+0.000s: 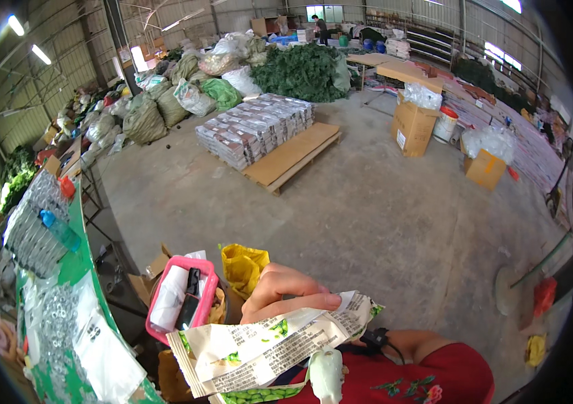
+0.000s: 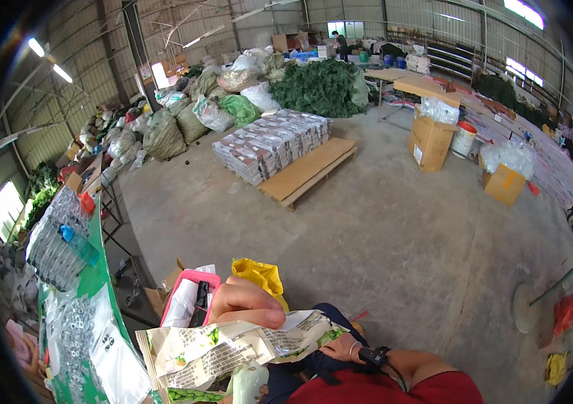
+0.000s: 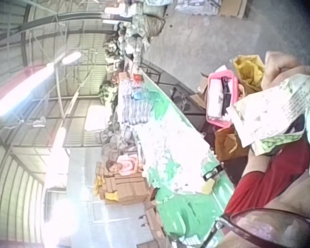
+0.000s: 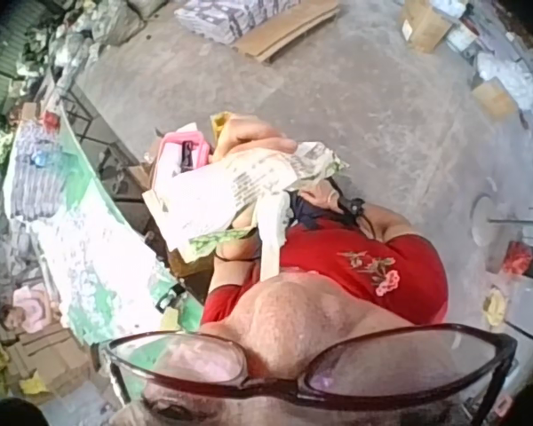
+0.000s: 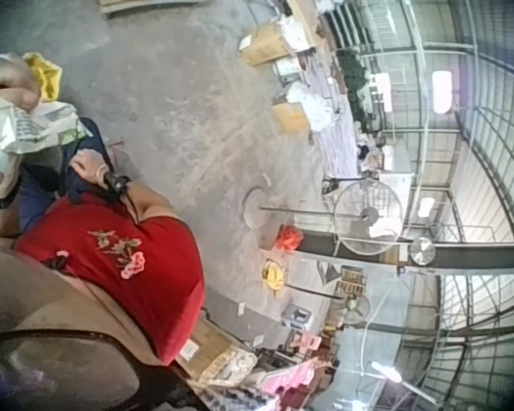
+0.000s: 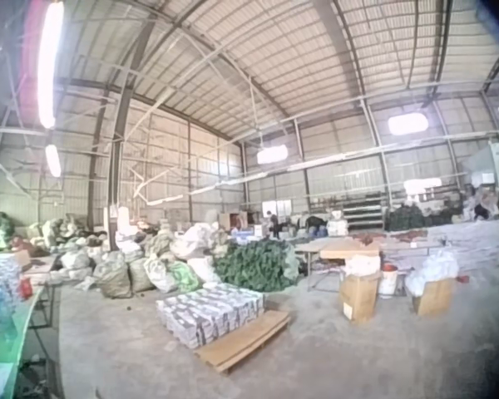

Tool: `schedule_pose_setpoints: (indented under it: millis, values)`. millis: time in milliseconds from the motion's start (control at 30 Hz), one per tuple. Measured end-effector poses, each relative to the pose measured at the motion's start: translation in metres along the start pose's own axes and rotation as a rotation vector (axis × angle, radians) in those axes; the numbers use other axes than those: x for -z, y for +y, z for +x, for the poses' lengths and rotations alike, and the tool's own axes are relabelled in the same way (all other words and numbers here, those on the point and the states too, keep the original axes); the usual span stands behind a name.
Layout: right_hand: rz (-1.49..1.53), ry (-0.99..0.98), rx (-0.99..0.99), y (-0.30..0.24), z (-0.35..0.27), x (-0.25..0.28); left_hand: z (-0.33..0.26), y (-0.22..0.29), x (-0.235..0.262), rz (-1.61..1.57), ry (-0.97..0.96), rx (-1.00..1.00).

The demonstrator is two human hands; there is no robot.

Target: Sorting small white components from a bag into a pink container.

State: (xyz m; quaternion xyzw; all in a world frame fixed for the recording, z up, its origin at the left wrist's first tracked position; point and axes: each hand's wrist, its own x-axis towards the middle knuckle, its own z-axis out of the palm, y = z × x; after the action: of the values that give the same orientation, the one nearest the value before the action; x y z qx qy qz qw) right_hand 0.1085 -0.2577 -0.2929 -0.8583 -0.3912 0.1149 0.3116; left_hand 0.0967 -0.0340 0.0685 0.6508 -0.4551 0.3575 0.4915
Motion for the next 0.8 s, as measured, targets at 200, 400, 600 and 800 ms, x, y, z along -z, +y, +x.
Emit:
schedule_pose_setpoints:
  millis: [200, 400, 600, 800]
  values:
    - [0.008, 0.09, 0.06, 0.001, 0.0, -0.003, -0.003, -0.002, 0.001, -0.013, 0.014, -0.014]
    - [0.028, 0.227, 0.127, -0.012, 0.004, 0.006, 0.002, 0.009, 0.001, -0.002, 0.003, 0.042]
    - [0.023, 0.078, 0.043, -0.008, 0.007, 0.007, 0.0, 0.016, -0.001, 0.044, 0.086, 0.148]
    - [-0.14, -0.068, -0.087, 0.006, -0.002, -0.006, -0.006, 0.011, 0.0, 0.016, 0.026, 0.074]
